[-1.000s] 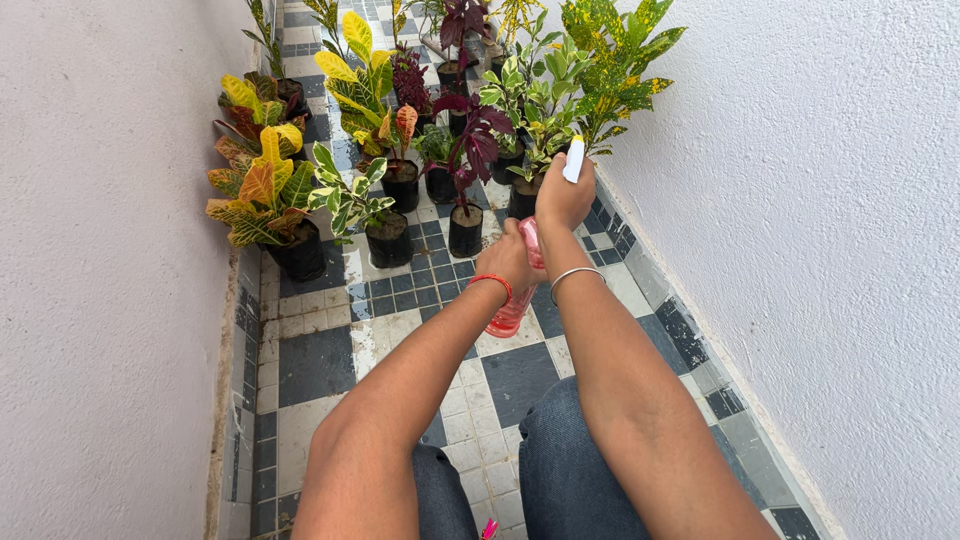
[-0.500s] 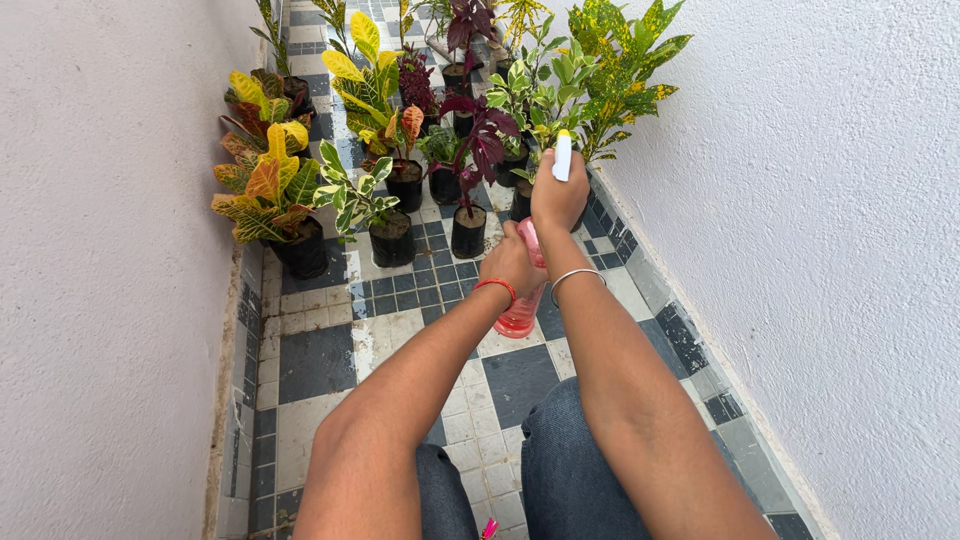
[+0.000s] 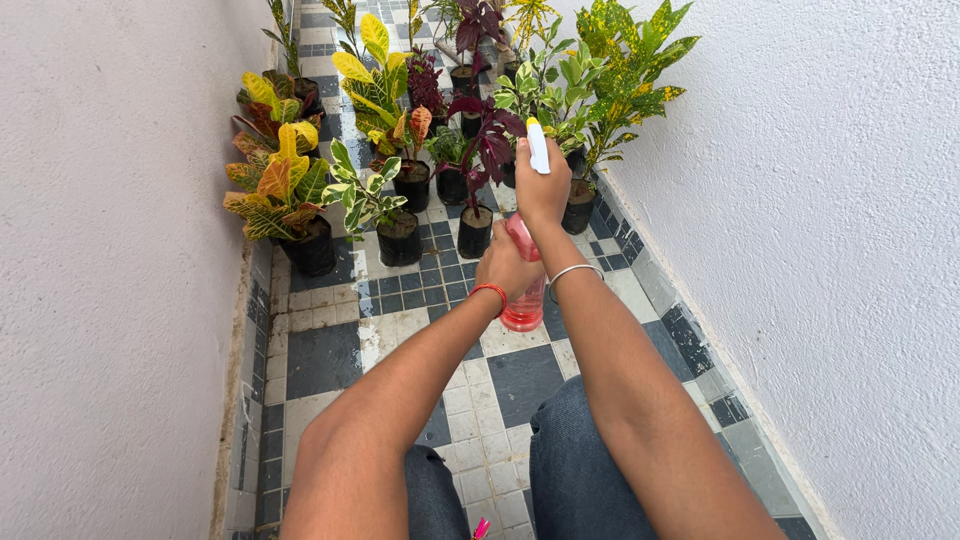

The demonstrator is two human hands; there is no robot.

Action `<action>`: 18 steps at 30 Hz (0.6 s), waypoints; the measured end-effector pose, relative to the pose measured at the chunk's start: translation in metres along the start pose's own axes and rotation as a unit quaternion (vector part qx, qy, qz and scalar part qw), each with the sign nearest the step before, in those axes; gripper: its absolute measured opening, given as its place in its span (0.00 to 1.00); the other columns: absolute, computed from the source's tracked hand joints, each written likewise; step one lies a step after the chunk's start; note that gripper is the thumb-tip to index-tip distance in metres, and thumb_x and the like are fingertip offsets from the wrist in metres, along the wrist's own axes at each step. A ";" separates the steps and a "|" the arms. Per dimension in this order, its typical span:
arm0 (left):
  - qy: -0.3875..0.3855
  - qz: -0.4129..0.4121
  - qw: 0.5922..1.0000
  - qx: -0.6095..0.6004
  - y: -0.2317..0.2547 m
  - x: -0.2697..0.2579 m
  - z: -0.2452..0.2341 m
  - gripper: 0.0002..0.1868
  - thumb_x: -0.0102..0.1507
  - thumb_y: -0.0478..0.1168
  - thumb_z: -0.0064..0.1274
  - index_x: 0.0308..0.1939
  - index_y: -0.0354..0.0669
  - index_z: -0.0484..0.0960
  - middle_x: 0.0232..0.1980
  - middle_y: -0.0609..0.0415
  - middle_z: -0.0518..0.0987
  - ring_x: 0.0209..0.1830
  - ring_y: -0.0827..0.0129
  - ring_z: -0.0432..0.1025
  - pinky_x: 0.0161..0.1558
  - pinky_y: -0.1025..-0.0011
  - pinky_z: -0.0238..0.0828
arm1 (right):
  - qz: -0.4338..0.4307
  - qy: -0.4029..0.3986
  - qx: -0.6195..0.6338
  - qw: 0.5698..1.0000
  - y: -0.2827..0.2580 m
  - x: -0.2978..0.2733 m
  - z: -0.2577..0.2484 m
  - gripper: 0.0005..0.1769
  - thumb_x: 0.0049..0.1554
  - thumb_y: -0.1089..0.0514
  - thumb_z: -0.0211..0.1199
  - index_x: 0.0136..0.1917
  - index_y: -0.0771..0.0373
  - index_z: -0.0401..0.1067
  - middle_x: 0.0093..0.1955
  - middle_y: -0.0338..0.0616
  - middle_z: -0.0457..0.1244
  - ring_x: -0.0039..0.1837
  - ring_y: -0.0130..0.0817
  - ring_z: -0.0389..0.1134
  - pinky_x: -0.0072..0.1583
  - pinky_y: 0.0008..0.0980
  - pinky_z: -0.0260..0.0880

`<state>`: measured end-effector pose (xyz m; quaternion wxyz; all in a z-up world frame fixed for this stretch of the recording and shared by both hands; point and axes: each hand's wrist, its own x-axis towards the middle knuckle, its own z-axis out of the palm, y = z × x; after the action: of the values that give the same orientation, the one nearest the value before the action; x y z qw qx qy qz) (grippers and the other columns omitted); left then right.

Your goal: The person sits on a tiled floor and uses a pink spray bottle to mist a row of potted plants lined against a white wall. They systematically spray each plant's leaves and soil, moving from one end of the row to the other.

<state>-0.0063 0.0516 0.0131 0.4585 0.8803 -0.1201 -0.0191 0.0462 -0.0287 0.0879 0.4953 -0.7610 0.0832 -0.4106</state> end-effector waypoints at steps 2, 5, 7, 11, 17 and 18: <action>0.024 0.026 0.999 -0.019 -0.005 0.000 0.002 0.50 0.49 0.58 0.69 0.61 0.32 0.59 0.58 0.30 0.77 0.58 0.41 0.75 0.57 0.55 0.72 | 0.019 0.003 -0.001 1.000 0.003 -0.001 0.002 0.16 0.61 0.48 0.61 0.44 0.64 0.72 0.37 0.51 0.68 0.39 0.47 0.69 0.46 0.42 0.67; 0.035 0.025 0.998 -0.037 -0.010 0.004 0.004 0.50 0.50 0.59 0.68 0.61 0.31 0.59 0.61 0.31 0.74 0.60 0.41 0.74 0.58 0.55 0.72 | 0.029 0.006 0.001 1.000 0.010 -0.002 0.006 0.16 0.62 0.48 0.61 0.45 0.65 0.72 0.38 0.51 0.68 0.41 0.48 0.69 0.47 0.43 0.67; 0.026 0.012 0.999 -0.035 -0.013 0.005 0.004 0.51 0.49 0.59 0.69 0.61 0.31 0.59 0.62 0.31 0.74 0.60 0.41 0.74 0.58 0.55 0.72 | 0.028 0.010 0.005 1.000 0.017 -0.002 0.010 0.16 0.61 0.48 0.61 0.46 0.65 0.72 0.39 0.52 0.68 0.42 0.49 0.69 0.48 0.43 0.67; -0.004 -0.010 1.000 -0.004 -0.013 0.001 0.001 0.53 0.47 0.61 0.71 0.60 0.31 0.60 0.61 0.32 0.75 0.60 0.43 0.74 0.58 0.55 0.71 | 0.053 0.021 -0.012 0.998 0.035 -0.001 0.015 0.17 0.60 0.46 0.61 0.47 0.64 0.73 0.43 0.54 0.69 0.46 0.52 0.70 0.50 0.46 0.67; -0.036 -0.024 0.999 0.027 -0.007 -0.003 0.001 0.54 0.46 0.62 0.70 0.61 0.32 0.60 0.60 0.32 0.76 0.58 0.44 0.76 0.57 0.56 0.73 | 0.082 0.024 -0.075 0.994 0.046 0.001 0.016 0.19 0.60 0.44 0.60 0.47 0.64 0.75 0.46 0.56 0.69 0.50 0.57 0.70 0.52 0.50 0.68; -0.036 -0.024 0.999 0.030 -0.007 -0.003 0.001 0.53 0.47 0.62 0.69 0.62 0.32 0.60 0.60 0.32 0.77 0.58 0.44 0.76 0.57 0.56 0.73 | 0.092 0.020 -0.083 0.992 0.044 0.001 0.016 0.20 0.60 0.44 0.60 0.47 0.64 0.75 0.45 0.55 0.69 0.50 0.57 0.70 0.52 0.50 0.67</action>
<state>-0.0078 0.0557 0.0069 0.4266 0.8951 -0.1163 -0.0581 0.0705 -0.0406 0.0498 0.4641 -0.7805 0.1962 -0.3700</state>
